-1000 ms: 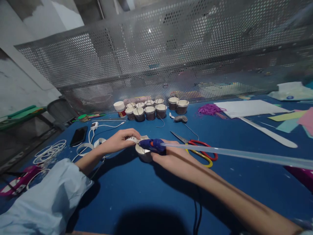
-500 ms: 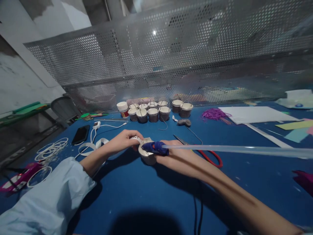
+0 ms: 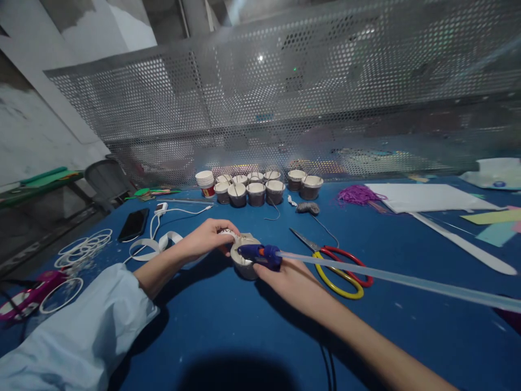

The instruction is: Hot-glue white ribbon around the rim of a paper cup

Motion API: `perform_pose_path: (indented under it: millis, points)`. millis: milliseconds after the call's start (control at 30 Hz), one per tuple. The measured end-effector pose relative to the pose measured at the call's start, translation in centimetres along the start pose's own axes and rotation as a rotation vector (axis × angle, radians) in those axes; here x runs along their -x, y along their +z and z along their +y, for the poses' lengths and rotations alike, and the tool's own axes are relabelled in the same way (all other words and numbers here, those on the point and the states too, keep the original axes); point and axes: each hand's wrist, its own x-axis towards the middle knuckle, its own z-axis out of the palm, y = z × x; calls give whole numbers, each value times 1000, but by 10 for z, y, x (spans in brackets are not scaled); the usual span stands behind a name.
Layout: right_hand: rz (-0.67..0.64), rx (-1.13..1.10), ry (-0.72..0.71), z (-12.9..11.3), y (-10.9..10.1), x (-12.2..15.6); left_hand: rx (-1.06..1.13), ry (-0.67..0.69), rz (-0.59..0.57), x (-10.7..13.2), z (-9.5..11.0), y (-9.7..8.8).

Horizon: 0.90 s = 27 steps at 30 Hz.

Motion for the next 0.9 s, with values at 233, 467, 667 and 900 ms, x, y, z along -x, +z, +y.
perform_pose_path:
  millis: [233,467,667,900]
  points:
    - [92,-32,77,5,7,-2,26,-16,16,-1,0,0]
    - [30,-96,224,1,9,0,70,-35,22,-3,-5,0]
    - [27,-214,298,0,12,2,88,-46,27,-2,-2,0]
    - [31,-342,353,4,16,1,100,-40,35,-2,-4,1]
